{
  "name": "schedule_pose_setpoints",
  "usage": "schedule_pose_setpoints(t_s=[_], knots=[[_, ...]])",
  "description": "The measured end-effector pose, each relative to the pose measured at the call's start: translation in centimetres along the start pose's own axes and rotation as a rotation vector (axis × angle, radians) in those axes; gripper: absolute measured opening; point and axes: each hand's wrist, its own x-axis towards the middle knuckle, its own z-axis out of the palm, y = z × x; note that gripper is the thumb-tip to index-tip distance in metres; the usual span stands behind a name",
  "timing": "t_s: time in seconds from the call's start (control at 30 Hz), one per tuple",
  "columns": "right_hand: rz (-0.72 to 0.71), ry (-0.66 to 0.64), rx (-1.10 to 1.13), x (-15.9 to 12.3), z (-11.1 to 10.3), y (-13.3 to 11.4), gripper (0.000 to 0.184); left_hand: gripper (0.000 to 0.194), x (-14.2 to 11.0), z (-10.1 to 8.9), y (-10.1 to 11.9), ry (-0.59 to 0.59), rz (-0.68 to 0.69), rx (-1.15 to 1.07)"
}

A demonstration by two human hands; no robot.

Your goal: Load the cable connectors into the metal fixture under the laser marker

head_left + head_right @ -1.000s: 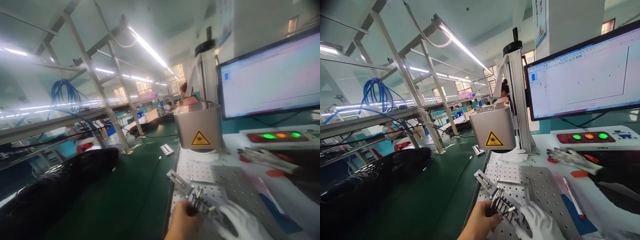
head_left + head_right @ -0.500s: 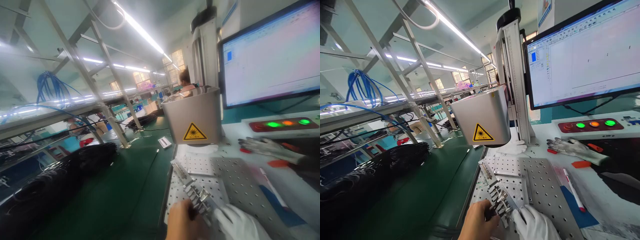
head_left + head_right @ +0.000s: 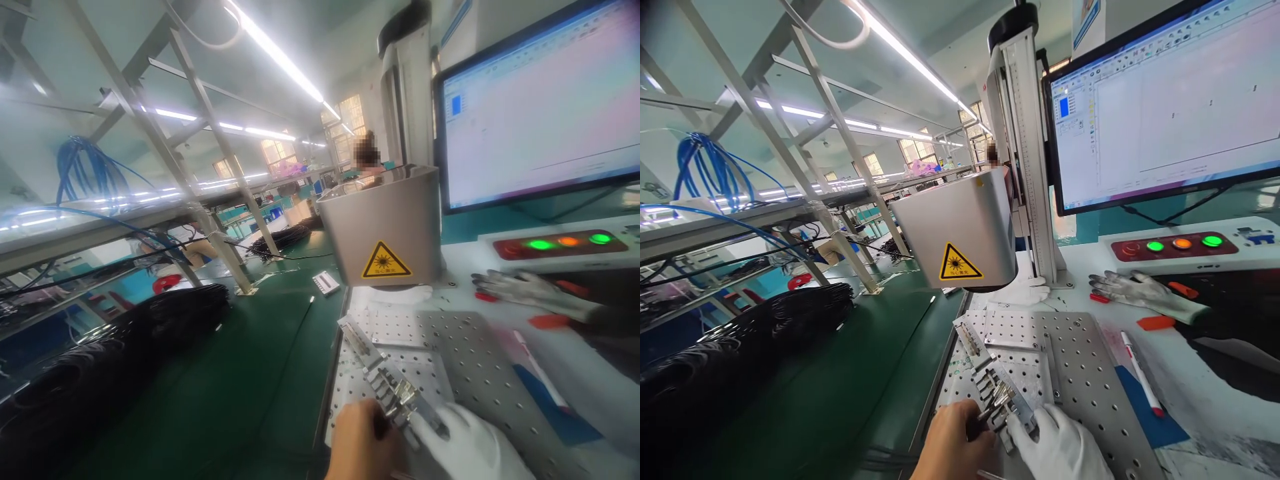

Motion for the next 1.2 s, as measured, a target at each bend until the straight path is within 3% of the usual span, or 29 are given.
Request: schedule_pose_setpoints(t_s=[0.1, 0.3, 0.47, 0.6, 0.73, 0.87, 1.07, 1.2], knots=[[0.081, -0.025, 0.063, 0.3, 0.5, -0.3, 0.028, 0.017, 0.4, 0.0, -0.4, -0.014, 0.015, -0.025], [0.023, 0.075, -0.241, 0.4, 1.0, -1.8, 0.017, 0.016, 0.8, -0.1, -1.1, -0.051, 0.039, -0.035], [0.080, 0.135, -0.017, 0.7, 1.1, -1.3, 0.024, 0.022, 1.0, -0.3, -1.1, -0.089, 0.054, -0.029], [0.079, 0.152, -0.004, 0.5, 1.2, -1.1, 0.025, 0.021, 1.4, -0.1, -1.1, -0.137, 0.037, -0.043], [0.147, 0.083, 0.013, 0.2, 2.3, -1.3, 0.026, 0.012, 1.3, 0.5, -0.7, -0.042, -0.010, -0.018], [0.225, -0.010, 0.011, 0.3, 2.5, -1.5, 0.029, 0.016, 0.8, 0.8, -0.4, 0.018, -0.009, -0.036], [0.232, -0.026, 0.135, 1.1, -1.3, -2.3, 0.032, 0.019, 0.8, -1.0, -1.0, -0.105, 0.113, -0.161], [0.282, 0.049, 0.043, 0.9, 0.6, -2.4, 0.029, 0.015, 1.2, -2.5, -1.9, -0.035, 0.173, -0.227]])
